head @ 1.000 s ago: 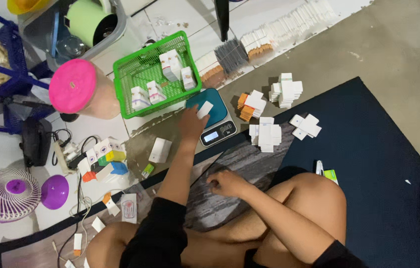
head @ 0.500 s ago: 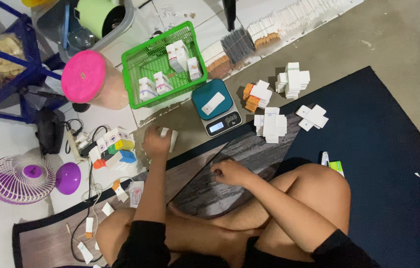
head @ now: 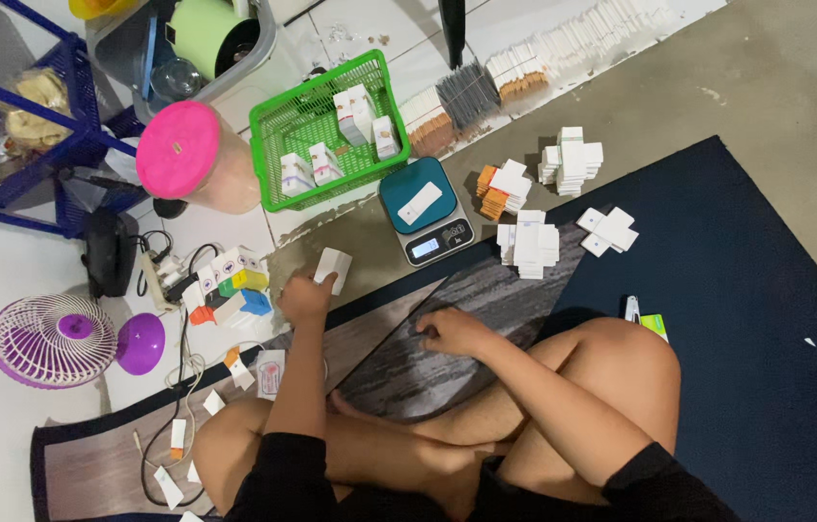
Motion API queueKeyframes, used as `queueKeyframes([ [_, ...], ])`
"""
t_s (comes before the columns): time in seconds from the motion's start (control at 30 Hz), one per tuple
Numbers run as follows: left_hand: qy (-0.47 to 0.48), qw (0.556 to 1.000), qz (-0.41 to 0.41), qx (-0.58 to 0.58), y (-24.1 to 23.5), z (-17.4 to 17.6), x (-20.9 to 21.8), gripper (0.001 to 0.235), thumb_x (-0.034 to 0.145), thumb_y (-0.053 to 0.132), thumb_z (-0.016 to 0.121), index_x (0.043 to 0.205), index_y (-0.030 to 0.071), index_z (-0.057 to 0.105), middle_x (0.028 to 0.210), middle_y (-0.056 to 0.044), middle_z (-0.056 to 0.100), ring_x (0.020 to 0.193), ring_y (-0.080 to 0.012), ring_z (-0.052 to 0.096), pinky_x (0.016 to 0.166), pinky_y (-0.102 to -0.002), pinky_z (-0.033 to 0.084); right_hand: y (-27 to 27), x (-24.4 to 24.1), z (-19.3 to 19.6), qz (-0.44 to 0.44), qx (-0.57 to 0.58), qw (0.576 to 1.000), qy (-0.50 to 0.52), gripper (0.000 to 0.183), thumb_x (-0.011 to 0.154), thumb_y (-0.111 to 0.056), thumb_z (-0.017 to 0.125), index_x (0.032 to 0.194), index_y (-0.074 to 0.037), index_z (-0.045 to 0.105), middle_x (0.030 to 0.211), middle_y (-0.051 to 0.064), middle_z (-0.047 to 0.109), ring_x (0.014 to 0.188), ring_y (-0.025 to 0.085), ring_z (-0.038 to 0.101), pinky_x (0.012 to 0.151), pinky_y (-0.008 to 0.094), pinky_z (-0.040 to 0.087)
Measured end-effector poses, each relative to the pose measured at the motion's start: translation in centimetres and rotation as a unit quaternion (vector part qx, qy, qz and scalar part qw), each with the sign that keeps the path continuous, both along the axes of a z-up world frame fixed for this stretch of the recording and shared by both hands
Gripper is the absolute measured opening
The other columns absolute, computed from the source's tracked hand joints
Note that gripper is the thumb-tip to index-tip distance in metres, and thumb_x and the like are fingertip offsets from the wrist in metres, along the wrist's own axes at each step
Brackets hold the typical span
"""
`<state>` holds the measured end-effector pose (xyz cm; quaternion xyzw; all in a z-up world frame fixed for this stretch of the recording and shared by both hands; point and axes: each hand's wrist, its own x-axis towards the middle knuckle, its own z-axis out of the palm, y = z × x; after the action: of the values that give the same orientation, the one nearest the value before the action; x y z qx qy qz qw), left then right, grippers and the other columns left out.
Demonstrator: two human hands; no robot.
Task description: The person sits on a mat and repeatedly picks up small white boxes, places them on a digital scale, and then moves them to a green basket or a pile on the floor. The person handles the boxes one by one, using the scale to measure their weight before sorting them.
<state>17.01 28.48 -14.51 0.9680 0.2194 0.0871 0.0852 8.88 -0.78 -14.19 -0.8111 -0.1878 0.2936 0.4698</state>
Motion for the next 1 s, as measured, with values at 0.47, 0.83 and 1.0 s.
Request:
queueKeyframes([
  [0.47,-0.063,0.995,-0.073,0.015,-1.3,-2.6,2.6,0.043,0.069,0.05,0.081,0.097,0.019,0.072,0.089,-0.003,0.072,0.086,-0.025,0.07,0.081,-0.036,0.05,0.4,-0.1,-0.3,0.011,-0.002,1.0,-0.017,0.039,0.082,-0.025,0.067,0.113,-0.002,0.07,0.092,0.024,0.071,0.086,0.042,0.07,0.072,0.051,0.057],
  [0.83,0.062,0.946,-0.299,-0.109,-14.3,-1.4,9.1,0.031,0.096,0.037,0.06,0.113,0.012,0.067,0.114,-0.009,0.065,0.106,-0.0309,0.065,0.095,-0.047,0.048,0.8,0.3,-1.2,-0.001,0.006,1.0,0.002,0.04,0.084,-0.032,0.065,0.113,-0.005,0.071,0.093,0.025,0.071,0.084,0.044,0.07,0.069,0.052,0.057],
  [1.0,0.08,0.947,-0.309,-0.029,-15.0,-2.5,11.0,0.023,0.091,0.036,0.068,0.104,0.017,0.065,0.11,-0.002,0.059,0.116,-0.0308,0.056,0.102,-0.051,0.041,1.4,0.1,-1.6,0.012,-0.024,0.999,-0.024,0.036,0.084,-0.03,0.069,0.111,-0.006,0.071,0.09,0.02,0.072,0.08,0.036,0.072,0.066,0.046,0.059],
])
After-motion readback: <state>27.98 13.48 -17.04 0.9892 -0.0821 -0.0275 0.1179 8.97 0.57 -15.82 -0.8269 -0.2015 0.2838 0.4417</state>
